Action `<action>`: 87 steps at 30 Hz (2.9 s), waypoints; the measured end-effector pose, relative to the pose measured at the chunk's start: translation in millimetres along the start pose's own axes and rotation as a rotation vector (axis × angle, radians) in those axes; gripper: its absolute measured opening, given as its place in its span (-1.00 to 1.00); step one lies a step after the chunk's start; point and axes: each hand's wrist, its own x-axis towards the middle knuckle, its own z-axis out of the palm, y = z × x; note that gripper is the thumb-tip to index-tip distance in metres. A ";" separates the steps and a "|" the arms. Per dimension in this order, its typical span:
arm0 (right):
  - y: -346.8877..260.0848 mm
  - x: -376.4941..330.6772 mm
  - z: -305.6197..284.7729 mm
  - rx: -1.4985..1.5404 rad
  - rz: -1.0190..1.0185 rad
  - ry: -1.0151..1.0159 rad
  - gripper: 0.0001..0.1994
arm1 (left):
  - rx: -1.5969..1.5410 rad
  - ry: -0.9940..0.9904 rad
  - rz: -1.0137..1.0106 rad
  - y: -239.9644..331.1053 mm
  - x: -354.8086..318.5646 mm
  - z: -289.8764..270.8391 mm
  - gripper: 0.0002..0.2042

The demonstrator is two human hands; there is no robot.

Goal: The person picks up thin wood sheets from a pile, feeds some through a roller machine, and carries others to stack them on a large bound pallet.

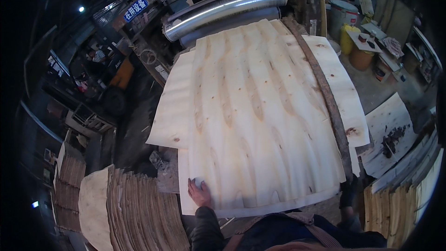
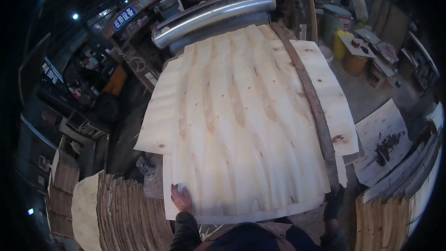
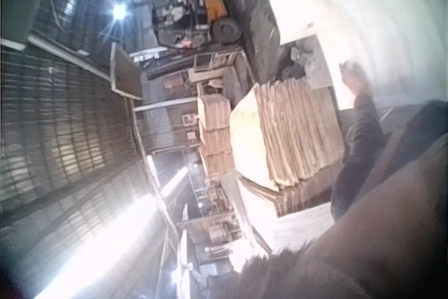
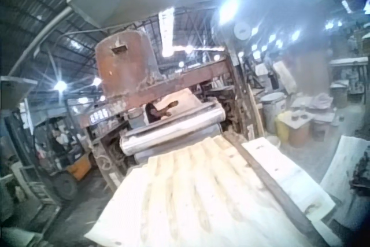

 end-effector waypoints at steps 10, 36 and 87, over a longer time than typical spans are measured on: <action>8.7 5.3 -4.9 -0.170 -0.032 0.058 -0.66 | -0.043 0.018 0.016 -4.2 -0.1 0.1 -0.56; 62.4 44.0 -22.0 -0.142 -0.044 0.085 -0.64 | -0.144 0.018 -0.035 -8.2 2.0 -0.2 -0.56; 55.1 51.6 -15.4 -0.367 -0.137 0.190 -0.67 | 0.335 0.080 0.048 -216.0 182.4 36.1 -0.37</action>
